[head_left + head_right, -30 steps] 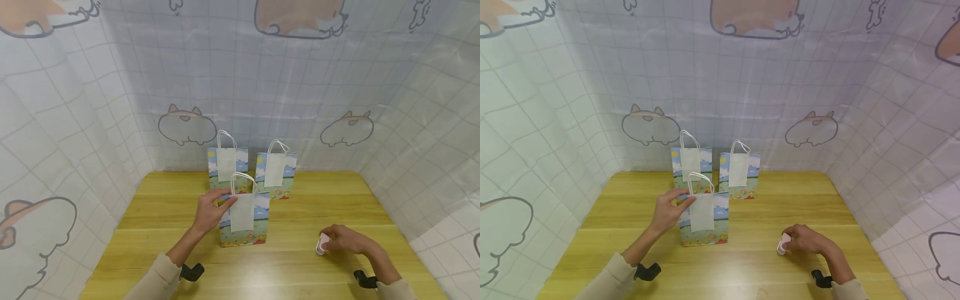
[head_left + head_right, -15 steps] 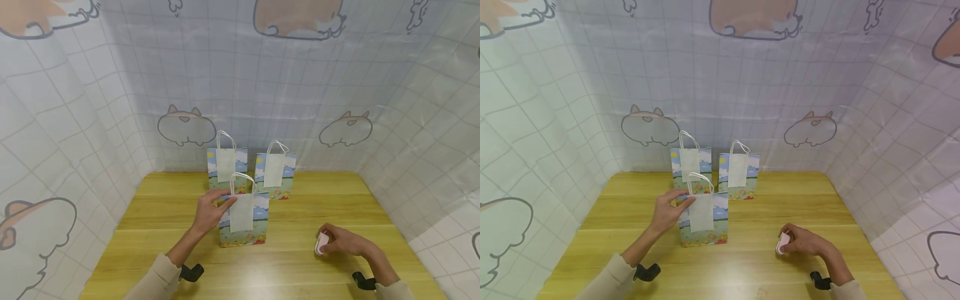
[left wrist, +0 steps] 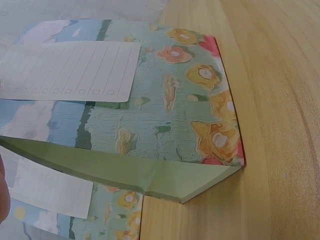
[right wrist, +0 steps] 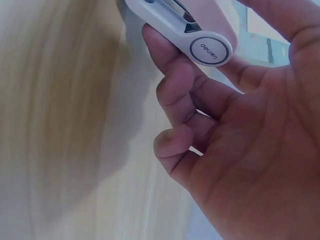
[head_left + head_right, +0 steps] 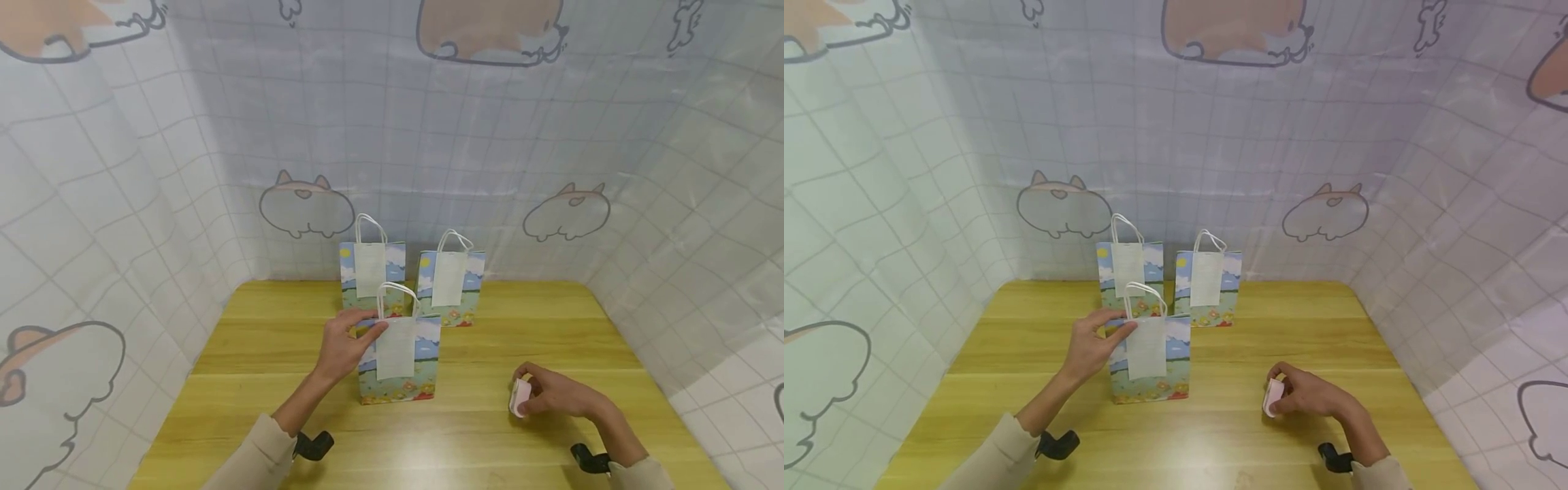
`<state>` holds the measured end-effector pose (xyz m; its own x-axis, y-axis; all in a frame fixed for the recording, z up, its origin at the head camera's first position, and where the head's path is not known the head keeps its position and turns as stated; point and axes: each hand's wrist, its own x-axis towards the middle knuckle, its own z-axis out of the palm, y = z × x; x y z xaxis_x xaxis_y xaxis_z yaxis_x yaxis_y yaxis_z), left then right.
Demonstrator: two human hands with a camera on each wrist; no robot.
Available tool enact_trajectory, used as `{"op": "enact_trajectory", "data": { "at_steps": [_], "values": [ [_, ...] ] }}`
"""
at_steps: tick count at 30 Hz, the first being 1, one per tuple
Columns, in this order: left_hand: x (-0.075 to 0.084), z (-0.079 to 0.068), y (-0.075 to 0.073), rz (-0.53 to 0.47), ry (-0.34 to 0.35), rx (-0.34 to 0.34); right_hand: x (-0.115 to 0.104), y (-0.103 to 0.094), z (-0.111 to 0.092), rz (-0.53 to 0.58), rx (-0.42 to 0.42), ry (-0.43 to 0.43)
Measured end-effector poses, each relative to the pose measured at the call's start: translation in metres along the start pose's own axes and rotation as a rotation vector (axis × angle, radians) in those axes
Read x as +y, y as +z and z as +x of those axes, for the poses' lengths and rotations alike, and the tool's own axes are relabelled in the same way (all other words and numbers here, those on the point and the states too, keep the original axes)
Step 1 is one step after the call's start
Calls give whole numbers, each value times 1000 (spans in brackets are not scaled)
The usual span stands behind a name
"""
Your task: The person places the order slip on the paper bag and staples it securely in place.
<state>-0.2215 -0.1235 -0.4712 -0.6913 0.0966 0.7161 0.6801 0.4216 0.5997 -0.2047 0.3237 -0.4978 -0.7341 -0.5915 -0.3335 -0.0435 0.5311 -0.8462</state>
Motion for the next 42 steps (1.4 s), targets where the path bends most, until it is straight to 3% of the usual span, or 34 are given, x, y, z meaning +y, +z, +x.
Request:
{"op": "enact_trajectory", "data": {
  "at_steps": [11, 21, 31, 42],
  "values": [
    [2, -2, -1, -5, 1, 10, -40, -1, 31, -187, 30, -38],
    [2, -1, 0, -11, -6, 13, -86, -4, 67, -255, 116, -140],
    [4, 2, -2, 1, -34, -9, -134, -14, 97, -292, 282, -269],
    [2, 5, 0, -18, -15, -5, -182, -7, 117, -354, 447, -393]
  ]
}}
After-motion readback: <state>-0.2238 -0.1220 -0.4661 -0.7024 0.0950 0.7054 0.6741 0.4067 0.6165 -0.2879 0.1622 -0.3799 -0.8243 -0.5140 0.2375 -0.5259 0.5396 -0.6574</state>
